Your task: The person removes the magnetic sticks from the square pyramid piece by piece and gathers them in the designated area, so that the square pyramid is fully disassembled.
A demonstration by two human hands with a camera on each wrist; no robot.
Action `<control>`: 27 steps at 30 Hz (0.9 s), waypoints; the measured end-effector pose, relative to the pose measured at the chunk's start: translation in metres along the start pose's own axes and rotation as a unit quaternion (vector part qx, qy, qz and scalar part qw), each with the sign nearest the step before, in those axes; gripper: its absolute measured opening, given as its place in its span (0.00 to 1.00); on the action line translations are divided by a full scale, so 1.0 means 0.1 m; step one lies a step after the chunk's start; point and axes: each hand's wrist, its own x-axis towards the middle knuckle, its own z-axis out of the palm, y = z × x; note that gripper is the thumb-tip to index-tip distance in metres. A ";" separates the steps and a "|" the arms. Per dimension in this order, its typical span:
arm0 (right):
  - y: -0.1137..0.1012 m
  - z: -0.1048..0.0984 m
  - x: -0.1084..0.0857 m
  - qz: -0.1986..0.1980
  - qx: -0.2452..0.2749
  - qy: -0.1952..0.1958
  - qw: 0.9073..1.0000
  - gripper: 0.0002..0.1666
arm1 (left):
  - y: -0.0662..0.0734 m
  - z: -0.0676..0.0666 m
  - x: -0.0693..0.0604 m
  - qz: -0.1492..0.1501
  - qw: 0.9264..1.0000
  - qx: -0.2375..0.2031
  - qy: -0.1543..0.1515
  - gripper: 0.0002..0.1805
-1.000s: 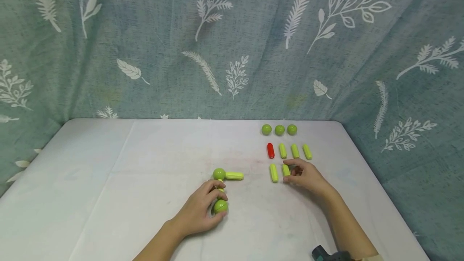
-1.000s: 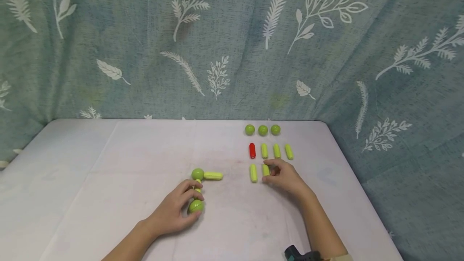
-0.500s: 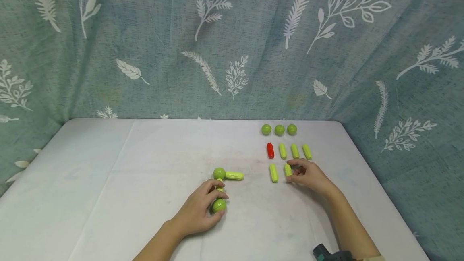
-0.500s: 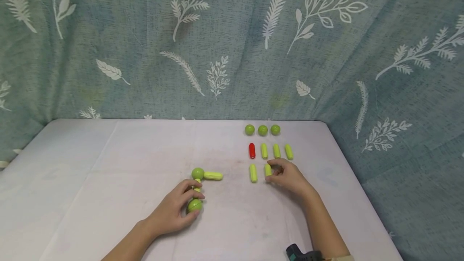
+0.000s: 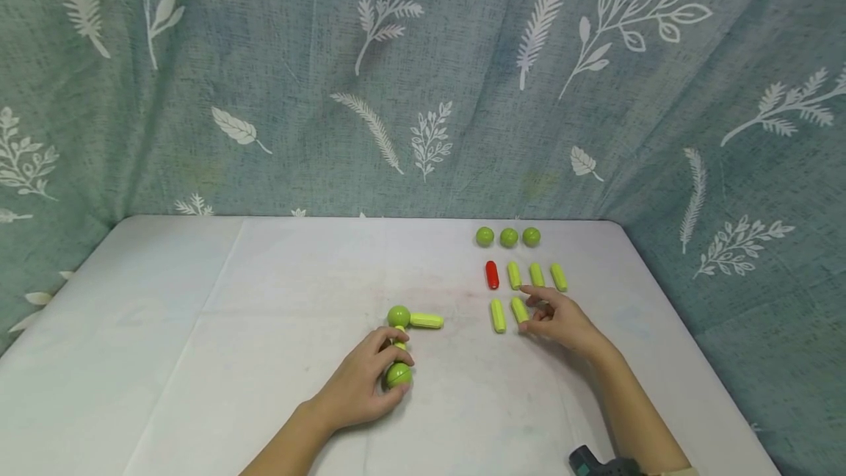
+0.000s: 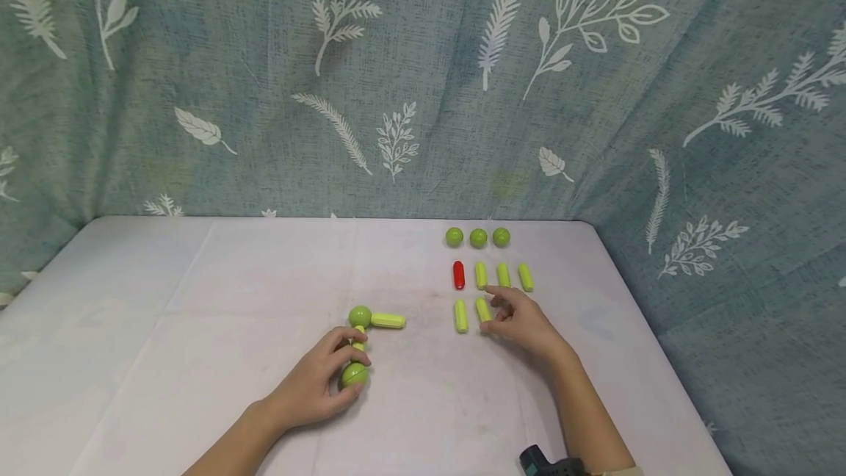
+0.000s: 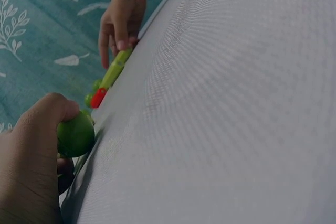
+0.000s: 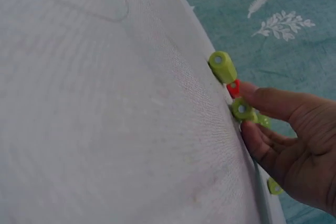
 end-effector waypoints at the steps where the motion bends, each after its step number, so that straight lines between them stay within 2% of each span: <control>1: 0.00 0.00 0.00 -0.007 -0.003 -0.004 1.000 0.38 | -0.01 0.00 0.00 0.002 1.000 0.000 0.001 0.14; 5: -0.01 0.01 0.01 -0.014 -0.002 -0.017 1.000 0.36 | -0.03 0.02 -0.01 0.007 1.000 0.003 0.003 0.14; 12: -0.04 0.04 0.02 0.030 0.004 0.005 1.000 0.36 | -0.01 0.00 -0.01 0.001 1.000 -0.001 -0.002 0.14; 17: -0.06 0.03 0.00 0.031 -0.014 0.017 0.999 0.39 | 0.01 -0.01 0.00 -0.001 1.000 0.004 0.000 0.12; 20: -0.08 0.03 -0.03 0.007 -0.039 0.037 0.999 0.38 | 0.02 -0.01 0.01 0.001 1.000 0.015 0.016 0.08; 23: -0.14 0.05 -0.05 -0.034 -0.037 0.056 0.997 0.34 | 0.02 0.00 0.01 0.003 0.999 0.016 0.043 0.06; 27: -0.30 0.19 -0.05 -0.078 -0.012 0.040 0.996 0.28 | 0.01 0.01 0.01 0.011 0.997 -0.003 0.076 0.06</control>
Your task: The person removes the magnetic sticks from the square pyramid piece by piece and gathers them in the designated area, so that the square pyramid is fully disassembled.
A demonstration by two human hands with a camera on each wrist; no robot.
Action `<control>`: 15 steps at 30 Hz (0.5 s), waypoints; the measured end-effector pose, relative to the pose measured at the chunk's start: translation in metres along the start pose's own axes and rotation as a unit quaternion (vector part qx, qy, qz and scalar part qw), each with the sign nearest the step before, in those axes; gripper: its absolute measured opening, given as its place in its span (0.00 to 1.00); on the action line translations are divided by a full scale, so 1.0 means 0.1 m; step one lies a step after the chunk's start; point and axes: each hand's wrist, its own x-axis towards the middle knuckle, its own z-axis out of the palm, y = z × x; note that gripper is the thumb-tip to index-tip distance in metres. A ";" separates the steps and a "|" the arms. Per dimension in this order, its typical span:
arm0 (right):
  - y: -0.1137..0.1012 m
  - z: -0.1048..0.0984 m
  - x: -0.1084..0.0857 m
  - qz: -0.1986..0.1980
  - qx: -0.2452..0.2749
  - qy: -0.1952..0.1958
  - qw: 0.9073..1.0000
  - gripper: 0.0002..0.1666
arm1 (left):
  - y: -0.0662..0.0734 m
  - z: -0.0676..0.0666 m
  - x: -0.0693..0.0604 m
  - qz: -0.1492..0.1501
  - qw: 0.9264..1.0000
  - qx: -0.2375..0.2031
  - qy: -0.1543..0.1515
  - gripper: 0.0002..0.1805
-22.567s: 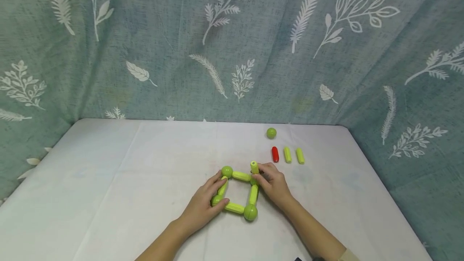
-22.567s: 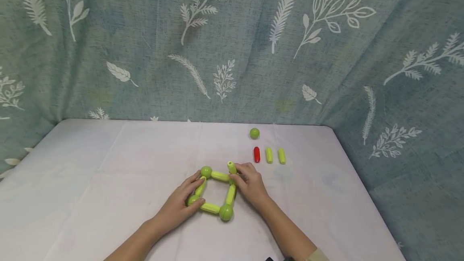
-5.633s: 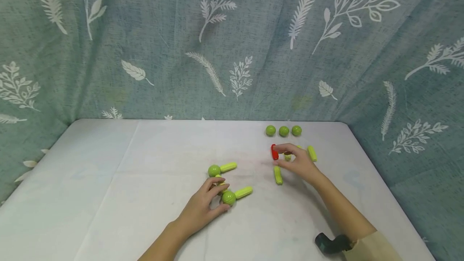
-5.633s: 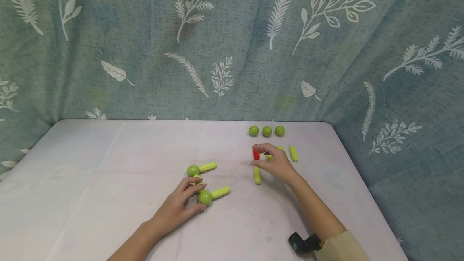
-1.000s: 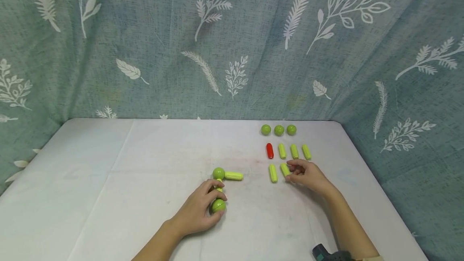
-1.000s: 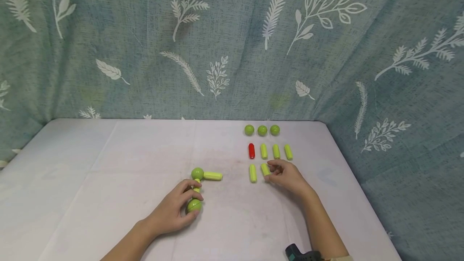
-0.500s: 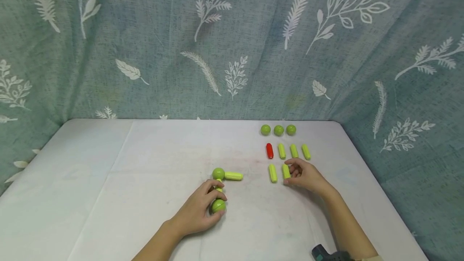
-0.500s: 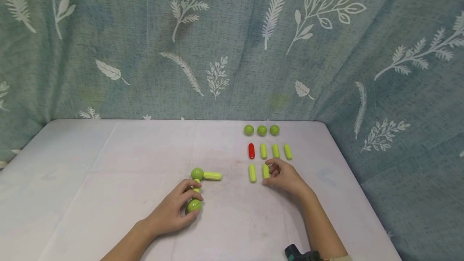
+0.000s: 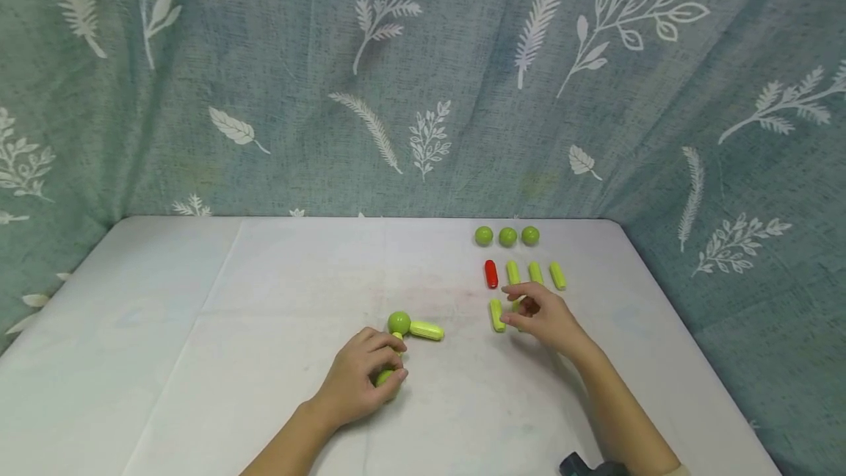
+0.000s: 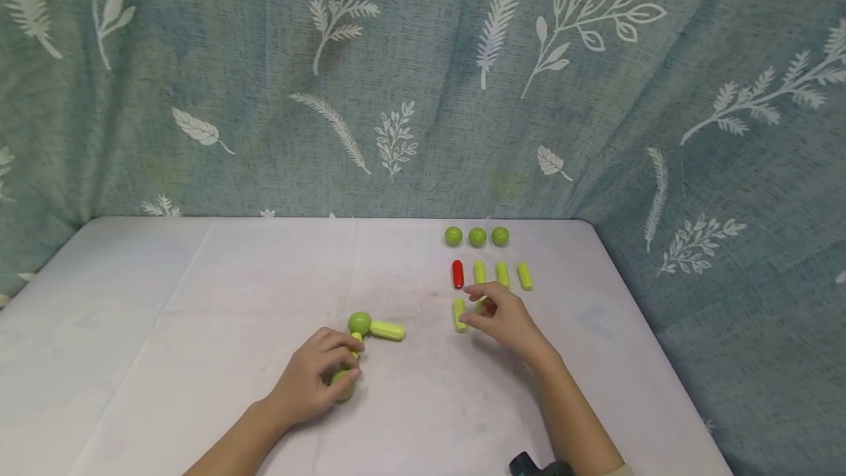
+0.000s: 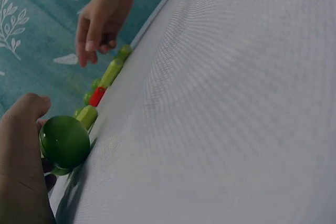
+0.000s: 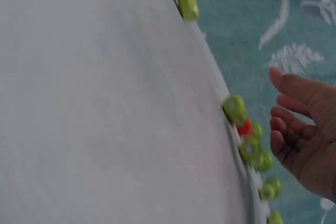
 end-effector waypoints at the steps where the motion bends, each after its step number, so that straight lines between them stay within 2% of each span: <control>1: -0.05 0.05 0.01 -0.007 0.006 -0.011 1.000 0.27 | 0.00 0.00 0.00 0.003 1.000 -0.006 0.006 0.07; 4: -0.17 0.21 0.04 -0.040 0.021 -0.052 0.998 0.25 | -0.01 0.01 0.00 0.000 0.999 -0.028 0.018 0.06; 8: -0.32 0.41 0.07 -0.073 0.003 -0.087 0.994 0.25 | -0.03 0.01 0.00 -0.031 0.997 -0.057 0.034 0.07; 12: -0.42 0.48 0.07 -0.075 -0.048 -0.083 0.993 0.24 | -0.05 0.01 -0.01 -0.089 0.991 -0.091 0.038 0.14; 15: -0.37 0.42 0.06 -0.073 -0.066 -0.060 0.993 0.24 | -0.05 0.02 0.00 -0.136 0.985 -0.099 0.035 0.20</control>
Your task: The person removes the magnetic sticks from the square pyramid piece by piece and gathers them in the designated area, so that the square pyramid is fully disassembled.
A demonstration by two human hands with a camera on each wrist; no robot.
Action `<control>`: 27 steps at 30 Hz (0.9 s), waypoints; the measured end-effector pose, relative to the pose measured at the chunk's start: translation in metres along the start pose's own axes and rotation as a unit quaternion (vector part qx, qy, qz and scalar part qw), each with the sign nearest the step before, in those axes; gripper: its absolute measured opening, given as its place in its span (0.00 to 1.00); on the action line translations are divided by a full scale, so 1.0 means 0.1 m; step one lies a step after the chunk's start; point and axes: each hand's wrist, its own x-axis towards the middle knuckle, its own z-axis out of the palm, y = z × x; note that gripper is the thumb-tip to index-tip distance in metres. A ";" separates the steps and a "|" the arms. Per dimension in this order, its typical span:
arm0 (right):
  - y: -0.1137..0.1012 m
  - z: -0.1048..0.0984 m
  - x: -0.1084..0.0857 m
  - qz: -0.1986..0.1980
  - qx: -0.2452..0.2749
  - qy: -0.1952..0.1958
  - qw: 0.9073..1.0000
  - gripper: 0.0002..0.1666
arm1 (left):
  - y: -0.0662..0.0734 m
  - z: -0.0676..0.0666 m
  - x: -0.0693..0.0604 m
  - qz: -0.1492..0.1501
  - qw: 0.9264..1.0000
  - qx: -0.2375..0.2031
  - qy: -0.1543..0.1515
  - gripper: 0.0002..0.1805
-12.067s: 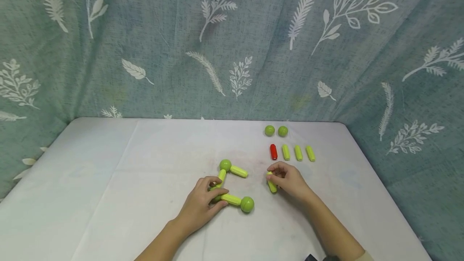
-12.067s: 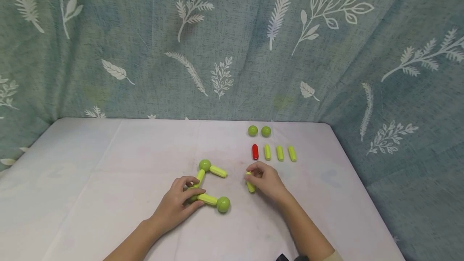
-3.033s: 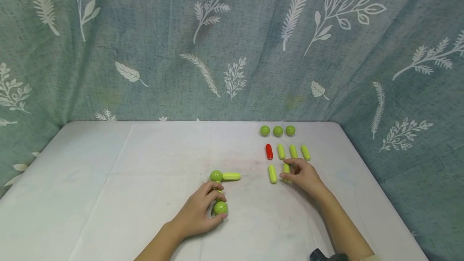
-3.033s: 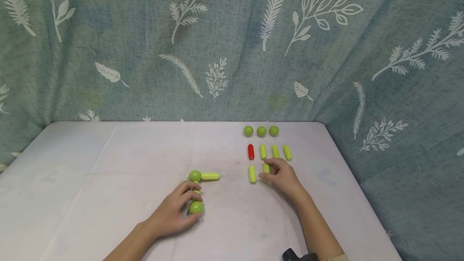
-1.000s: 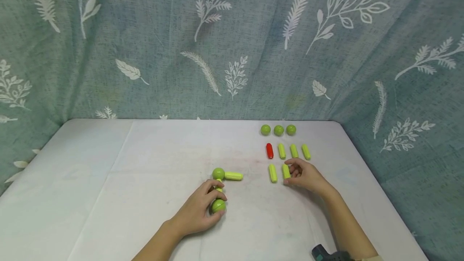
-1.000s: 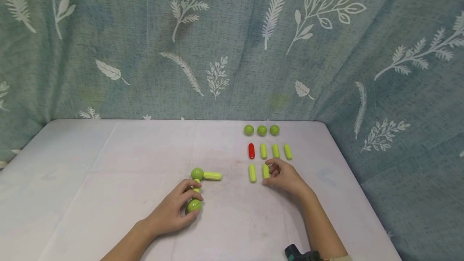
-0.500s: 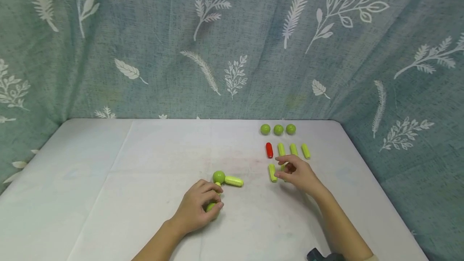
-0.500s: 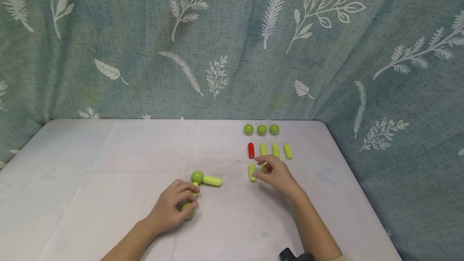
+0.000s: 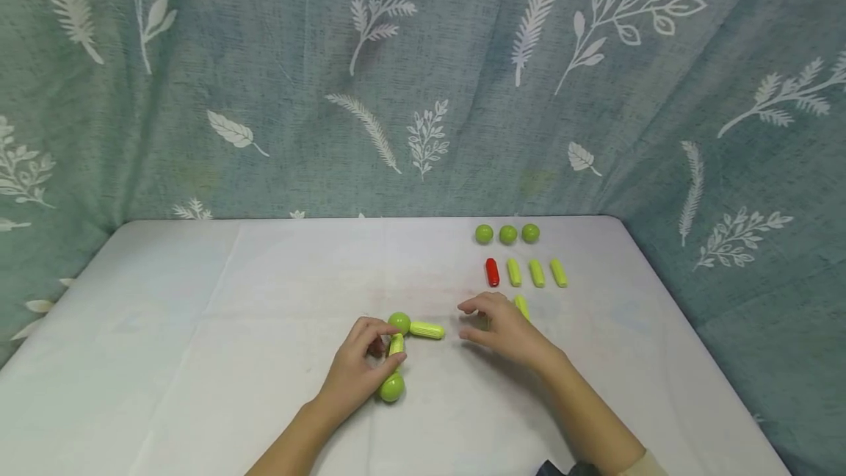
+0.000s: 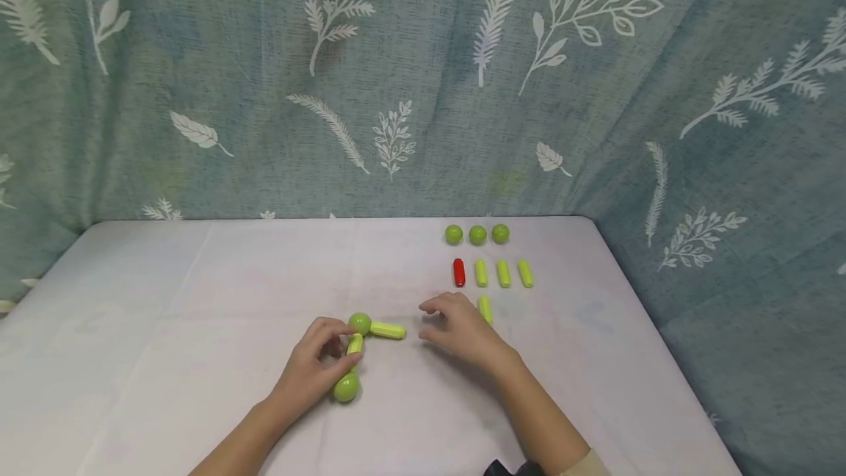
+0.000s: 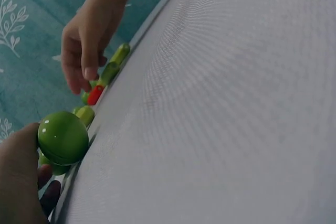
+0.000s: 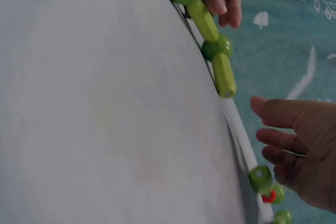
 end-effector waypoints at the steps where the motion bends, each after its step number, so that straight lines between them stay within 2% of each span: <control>1: 0.03 -0.03 -0.01 0.002 -0.005 0.008 1.000 0.24 | 0.00 0.00 0.00 -0.015 1.000 0.002 0.001 0.22; 5: 0.19 -0.15 -0.06 0.010 -0.017 0.042 0.999 0.29 | 0.02 0.00 0.01 -0.067 0.998 0.002 0.000 0.29; 9: 0.30 -0.20 -0.06 0.016 -0.032 0.044 0.998 0.33 | 0.02 -0.02 0.03 -0.109 0.994 0.004 -0.013 0.32; 13: 0.36 -0.18 -0.05 0.017 -0.055 0.040 0.998 0.31 | 0.00 -0.02 0.07 -0.159 0.987 0.015 -0.029 0.28; 16: 0.39 -0.19 -0.05 0.019 -0.058 0.040 0.997 0.29 | 0.00 -0.01 0.10 -0.188 0.982 0.018 -0.029 0.25; 18: 0.40 -0.21 -0.06 0.021 -0.053 0.039 0.998 0.29 | 0.01 -0.01 0.11 -0.197 0.980 0.019 -0.028 0.24; 22: 0.42 -0.24 -0.08 0.027 -0.040 0.035 0.998 0.31 | 0.02 0.00 0.12 -0.196 0.980 0.018 -0.029 0.24; 27: 0.34 -0.24 -0.09 -0.001 -0.043 0.059 0.997 0.30 | 0.02 0.00 0.12 -0.191 0.981 0.014 -0.032 0.20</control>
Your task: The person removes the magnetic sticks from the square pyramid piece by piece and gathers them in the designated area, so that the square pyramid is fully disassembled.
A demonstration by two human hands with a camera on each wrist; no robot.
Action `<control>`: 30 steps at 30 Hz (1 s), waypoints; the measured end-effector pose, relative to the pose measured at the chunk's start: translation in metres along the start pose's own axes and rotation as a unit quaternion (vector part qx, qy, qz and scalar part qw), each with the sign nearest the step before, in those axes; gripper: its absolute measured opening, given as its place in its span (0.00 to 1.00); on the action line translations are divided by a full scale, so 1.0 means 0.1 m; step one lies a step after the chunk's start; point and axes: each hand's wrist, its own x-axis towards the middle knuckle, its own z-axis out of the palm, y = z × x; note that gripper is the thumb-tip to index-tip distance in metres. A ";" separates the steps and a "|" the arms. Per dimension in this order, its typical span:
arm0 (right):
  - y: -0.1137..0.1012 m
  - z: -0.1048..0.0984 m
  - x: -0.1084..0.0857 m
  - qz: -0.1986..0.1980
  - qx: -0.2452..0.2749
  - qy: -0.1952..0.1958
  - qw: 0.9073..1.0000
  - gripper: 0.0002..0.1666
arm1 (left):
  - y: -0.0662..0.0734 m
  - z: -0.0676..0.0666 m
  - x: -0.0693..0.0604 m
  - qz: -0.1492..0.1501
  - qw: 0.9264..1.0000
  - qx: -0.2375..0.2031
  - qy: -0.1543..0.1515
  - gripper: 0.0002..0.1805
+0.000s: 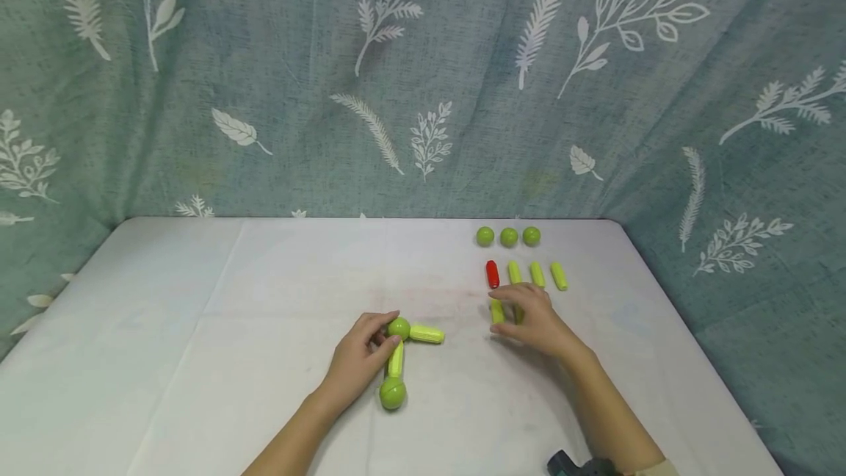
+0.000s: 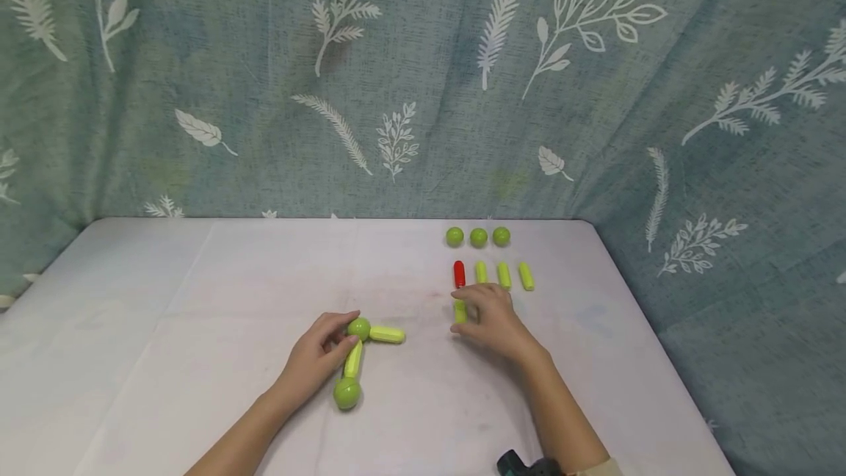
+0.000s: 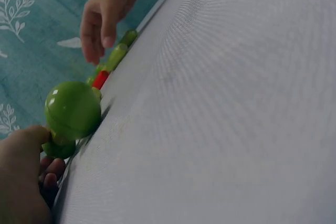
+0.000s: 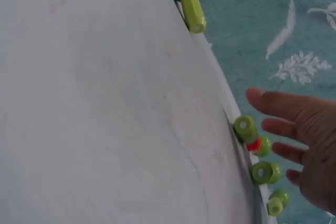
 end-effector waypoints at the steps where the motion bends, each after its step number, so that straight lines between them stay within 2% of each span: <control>1: -0.03 0.01 0.00 -0.009 -0.010 0.011 1.000 0.29 | 0.00 0.00 0.00 0.001 1.000 -0.001 -0.001 0.19; 4: -0.17 0.04 0.00 -0.034 -0.032 0.031 0.998 0.26 | 0.00 0.00 0.00 0.001 1.000 -0.003 -0.005 0.17; 6: -0.25 0.09 0.00 -0.048 -0.028 0.024 0.998 0.26 | 0.00 -0.01 -0.01 -0.001 1.000 -0.007 -0.009 0.17; 12: -0.43 0.33 0.05 -0.067 0.051 -0.061 0.995 0.24 | 0.01 -0.02 -0.02 -0.010 1.000 -0.020 -0.021 0.17; 17: -0.52 0.59 0.12 -0.080 0.078 -0.091 0.990 0.21 | 0.00 -0.03 -0.03 0.003 0.999 -0.010 -0.033 0.18; 23: -0.59 0.84 0.19 -0.127 0.037 -0.063 0.989 0.14 | -0.02 -0.03 -0.02 0.032 0.998 0.021 -0.044 0.18; 27: -0.60 0.90 0.18 -0.144 0.019 -0.035 0.989 0.10 | -0.02 -0.02 -0.02 0.031 0.998 0.019 -0.046 0.17; 30: -0.59 0.90 0.17 -0.151 0.026 -0.023 0.988 0.08 | -0.01 -0.01 -0.02 0.032 0.998 0.019 -0.044 0.17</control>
